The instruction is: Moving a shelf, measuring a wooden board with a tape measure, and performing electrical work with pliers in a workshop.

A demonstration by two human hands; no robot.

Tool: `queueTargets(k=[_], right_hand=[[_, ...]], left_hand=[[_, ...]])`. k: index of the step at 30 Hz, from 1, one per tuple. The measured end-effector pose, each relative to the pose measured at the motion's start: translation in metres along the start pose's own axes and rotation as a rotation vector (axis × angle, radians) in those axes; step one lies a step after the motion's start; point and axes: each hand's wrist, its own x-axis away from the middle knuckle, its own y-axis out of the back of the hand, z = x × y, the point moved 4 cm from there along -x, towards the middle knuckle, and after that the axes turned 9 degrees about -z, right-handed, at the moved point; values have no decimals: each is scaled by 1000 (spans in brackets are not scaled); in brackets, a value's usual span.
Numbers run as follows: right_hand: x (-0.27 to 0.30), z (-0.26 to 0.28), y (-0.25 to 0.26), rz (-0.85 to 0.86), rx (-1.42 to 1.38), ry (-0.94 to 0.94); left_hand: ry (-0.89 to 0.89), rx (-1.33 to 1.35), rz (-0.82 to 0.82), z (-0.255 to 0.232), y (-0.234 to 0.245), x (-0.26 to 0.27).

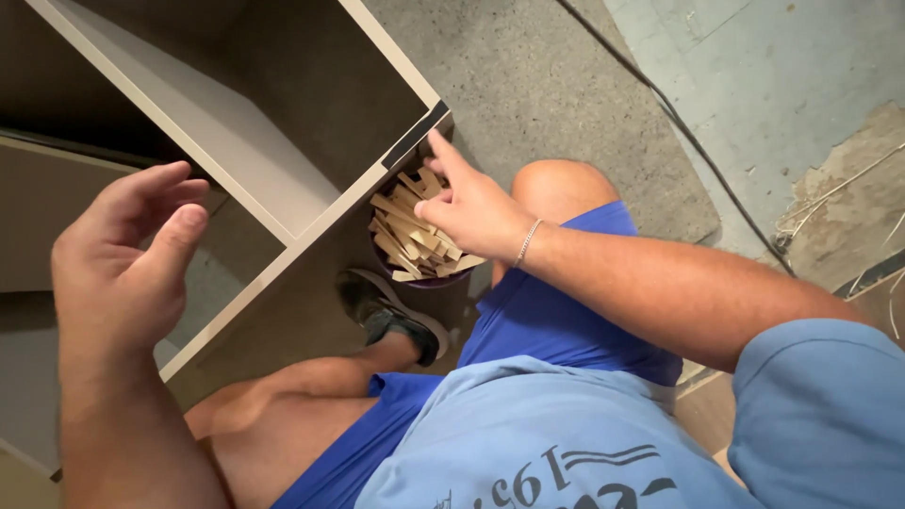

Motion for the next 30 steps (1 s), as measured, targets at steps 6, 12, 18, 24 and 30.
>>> queueTargets(k=[6,12,18,24,30], right_hand=[[0,1,4,-27,-27,-20],[-6,-6,7,-80,-5,12],[-18,-23,4,-126,5,106],[-9,-10,7,-82,-43,51],[-2,-2,8,-19,-17,20]], left_hand=[[14,20,-8,-4,2,4],[-44,15,3,-4,1,1],[-60,29,0,-5,0,2],[-42,26,19,-6,-4,1],[-48,30,17,-6,-6,1]])
